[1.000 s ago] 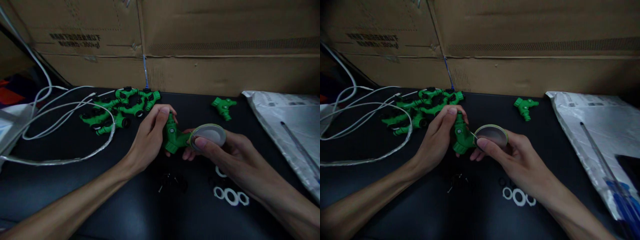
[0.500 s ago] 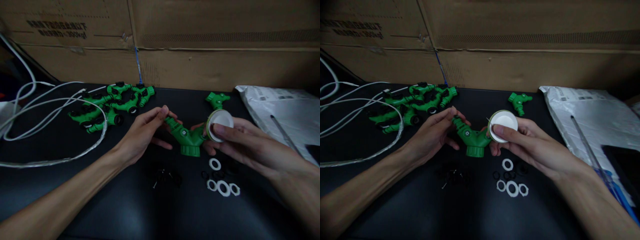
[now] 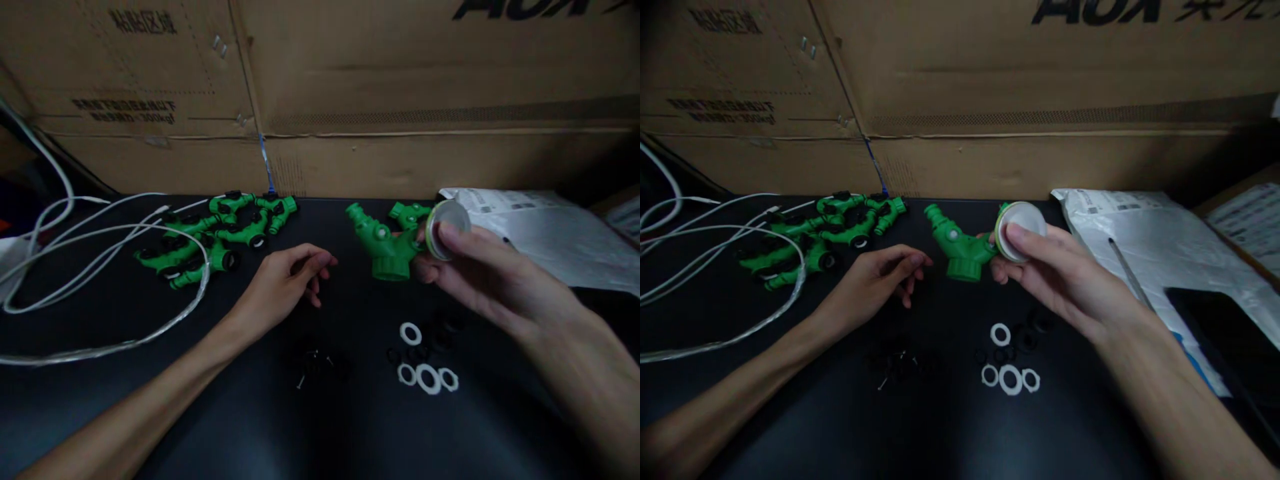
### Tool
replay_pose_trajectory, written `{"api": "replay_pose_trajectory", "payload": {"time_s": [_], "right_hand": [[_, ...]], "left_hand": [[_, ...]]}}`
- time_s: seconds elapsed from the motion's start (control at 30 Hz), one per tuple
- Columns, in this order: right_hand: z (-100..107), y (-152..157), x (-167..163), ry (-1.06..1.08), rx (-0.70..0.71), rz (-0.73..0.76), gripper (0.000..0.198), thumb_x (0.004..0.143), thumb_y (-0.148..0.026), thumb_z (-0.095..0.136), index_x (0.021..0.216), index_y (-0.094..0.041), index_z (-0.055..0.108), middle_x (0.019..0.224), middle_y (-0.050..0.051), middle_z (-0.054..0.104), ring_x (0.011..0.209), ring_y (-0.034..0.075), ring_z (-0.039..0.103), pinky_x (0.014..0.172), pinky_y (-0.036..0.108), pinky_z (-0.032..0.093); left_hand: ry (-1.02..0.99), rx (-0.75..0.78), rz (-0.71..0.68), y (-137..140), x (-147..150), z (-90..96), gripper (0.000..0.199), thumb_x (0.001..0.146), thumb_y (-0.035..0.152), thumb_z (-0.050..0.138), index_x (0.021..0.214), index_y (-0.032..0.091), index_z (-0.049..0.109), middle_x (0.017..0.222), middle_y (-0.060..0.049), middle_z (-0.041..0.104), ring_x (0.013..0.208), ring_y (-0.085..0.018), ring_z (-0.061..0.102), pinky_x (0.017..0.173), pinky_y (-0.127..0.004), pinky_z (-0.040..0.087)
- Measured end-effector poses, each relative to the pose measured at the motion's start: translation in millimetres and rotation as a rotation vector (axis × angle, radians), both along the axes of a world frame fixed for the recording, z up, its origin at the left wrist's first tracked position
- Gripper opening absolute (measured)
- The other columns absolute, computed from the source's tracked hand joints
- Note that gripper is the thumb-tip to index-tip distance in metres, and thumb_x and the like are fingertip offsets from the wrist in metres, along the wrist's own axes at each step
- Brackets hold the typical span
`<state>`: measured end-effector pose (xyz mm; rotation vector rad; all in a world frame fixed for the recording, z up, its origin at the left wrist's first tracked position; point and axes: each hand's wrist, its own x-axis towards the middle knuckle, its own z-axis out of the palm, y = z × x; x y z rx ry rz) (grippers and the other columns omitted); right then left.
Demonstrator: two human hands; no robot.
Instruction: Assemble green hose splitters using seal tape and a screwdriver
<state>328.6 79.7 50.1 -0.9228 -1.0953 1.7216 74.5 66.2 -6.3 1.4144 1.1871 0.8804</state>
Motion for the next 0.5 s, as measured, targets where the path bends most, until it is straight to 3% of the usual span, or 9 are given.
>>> {"api": "replay_pose_trajectory", "payload": {"time_s": [0.13,0.23,0.3,0.4,0.5], "right_hand": [[-2,6,3,0.062,0.063,-0.105,0.020,0.073,-0.037,0.092,0.078,-0.024,0.078,0.081,-0.004,0.068,0.069,0.006,0.063,0.069,0.013,0.056],[-11,3,-3,0.020,0.043,-0.057,0.020,0.080,-0.036,0.086,0.084,-0.019,0.076,0.080,-0.001,0.069,0.070,0.008,0.066,0.069,0.017,0.056],[-18,-1,-12,-0.020,0.018,0.023,0.022,0.082,-0.036,0.085,0.088,-0.016,0.076,0.082,0.002,0.071,0.072,0.011,0.068,0.071,0.022,0.058],[-22,-7,-20,-0.087,0.002,0.143,0.032,0.080,-0.041,0.085,0.093,-0.013,0.075,0.083,0.007,0.074,0.074,0.017,0.071,0.075,0.032,0.059],[-20,-6,-16,-0.187,0.026,0.158,0.038,0.082,-0.046,0.082,0.099,-0.012,0.075,0.085,0.009,0.074,0.077,0.020,0.072,0.076,0.035,0.058]], "left_hand": [[-0.018,0.033,-0.021,-6,3,5.8,0.035,0.100,0.044,0.059,0.116,0.015,0.072,0.097,-0.005,0.068,0.073,-0.012,0.064,0.056,-0.020,0.059],[-0.200,-0.022,-0.061,-13,10,15.5,0.049,0.097,0.054,0.062,0.129,0.016,0.068,0.115,-0.010,0.070,0.091,-0.018,0.067,0.070,-0.027,0.064],[-0.270,-0.067,-0.087,-16,13,19.8,0.053,0.094,0.059,0.064,0.127,0.017,0.069,0.118,-0.011,0.069,0.100,-0.022,0.067,0.076,-0.031,0.066],[-0.250,-0.131,-0.061,-15,11,20.9,0.050,0.093,0.059,0.065,0.115,0.015,0.073,0.108,-0.010,0.071,0.100,-0.023,0.065,0.073,-0.030,0.065],[-0.152,-0.130,0.034,-9,5,20.8,0.049,0.094,0.059,0.063,0.111,0.015,0.075,0.102,-0.009,0.070,0.092,-0.021,0.063,0.062,-0.025,0.060]]}}
